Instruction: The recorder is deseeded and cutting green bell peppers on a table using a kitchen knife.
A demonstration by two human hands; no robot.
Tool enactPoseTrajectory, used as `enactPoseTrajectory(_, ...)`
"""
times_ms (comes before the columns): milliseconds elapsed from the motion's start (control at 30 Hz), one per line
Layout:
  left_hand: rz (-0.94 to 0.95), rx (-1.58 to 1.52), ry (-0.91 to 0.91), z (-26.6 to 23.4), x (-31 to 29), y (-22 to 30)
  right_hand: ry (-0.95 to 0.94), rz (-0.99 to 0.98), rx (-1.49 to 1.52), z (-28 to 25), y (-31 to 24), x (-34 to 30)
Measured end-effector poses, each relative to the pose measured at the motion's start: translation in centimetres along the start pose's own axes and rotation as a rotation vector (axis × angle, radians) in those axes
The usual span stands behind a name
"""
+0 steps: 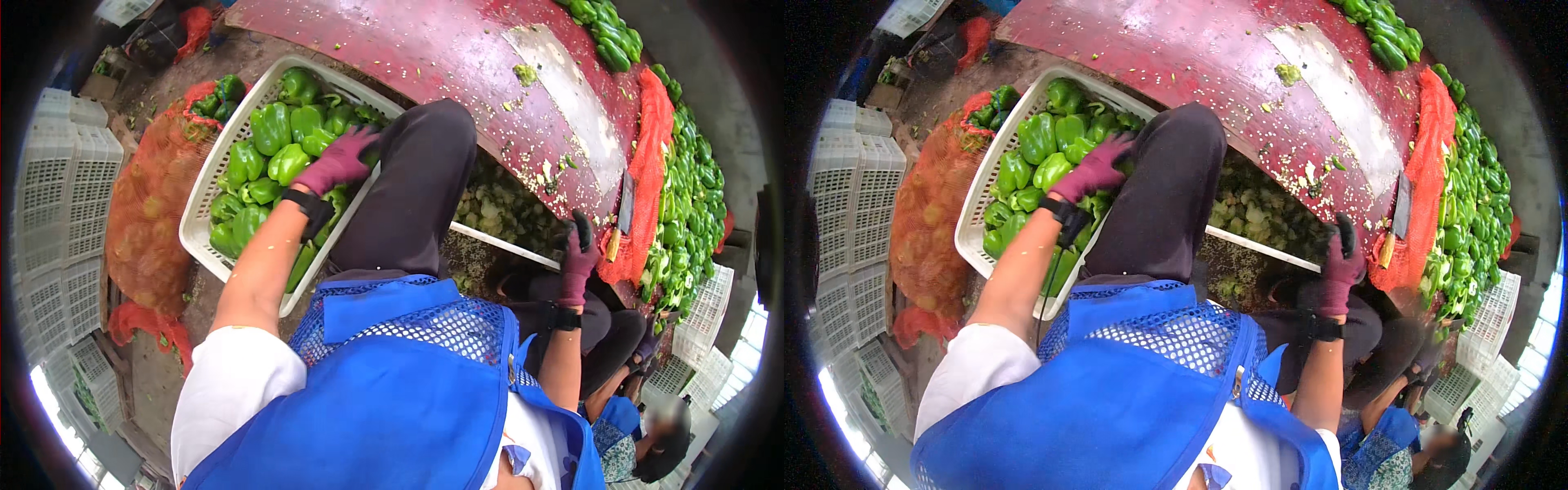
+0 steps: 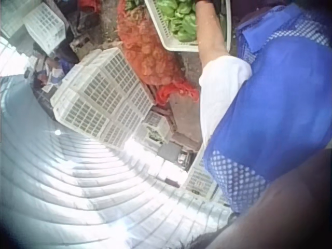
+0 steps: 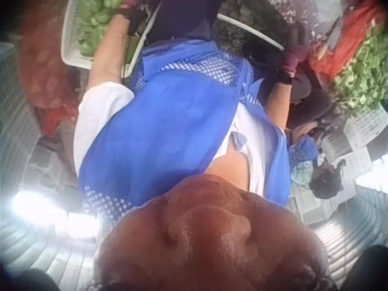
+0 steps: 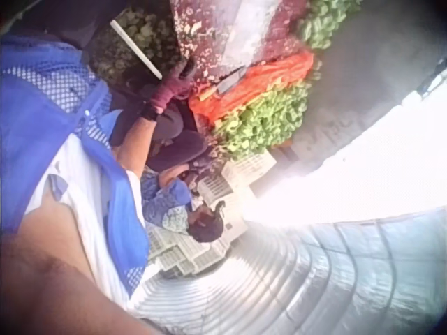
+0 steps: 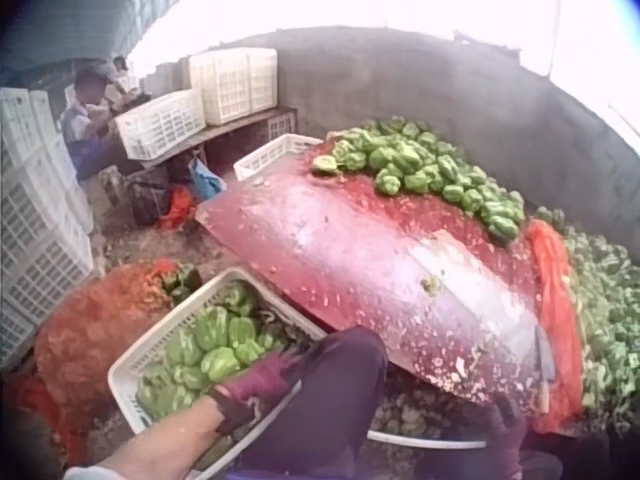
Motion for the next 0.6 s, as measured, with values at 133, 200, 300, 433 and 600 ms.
enactPoseTrajectory(133,-0.360,-0.621,0.058,-3.7,1.5,-2.5,-0.047,0.133,0.010,1.2,-2.4,-0.7)
enactPoseTrajectory(200,-0.154,0.143,0.594,-3.0,3.5,-1.0,0.002,0.057,-0.068,0.9,-4.4,-0.2)
enactPoseTrajectory(300,-0.161,0.354,0.463,3.0,2.0,-2.5,0.019,-0.019,-0.044,3.6,-5.0,0.4)
enactPoseTrajectory(433,-0.150,0.338,0.208,5.4,2.3,-2.8,-0.017,0.001,-0.077,2.1,-5.5,1.1)
enactPoseTrajectory(600,-0.182,0.245,0.090,2.5,3.6,-0.7,0.040,-0.312,-0.951,-4.0,-4.4,5.6)
Point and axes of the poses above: each hand's wrist, its own x-axis towards the middle knuckle, its own z-axis out of the palm, y = z × x, the point moved 1 cm from there along x, towards the middle knuckle, and after that the axes turned 15 degrees about y, right-handed, at the moved point
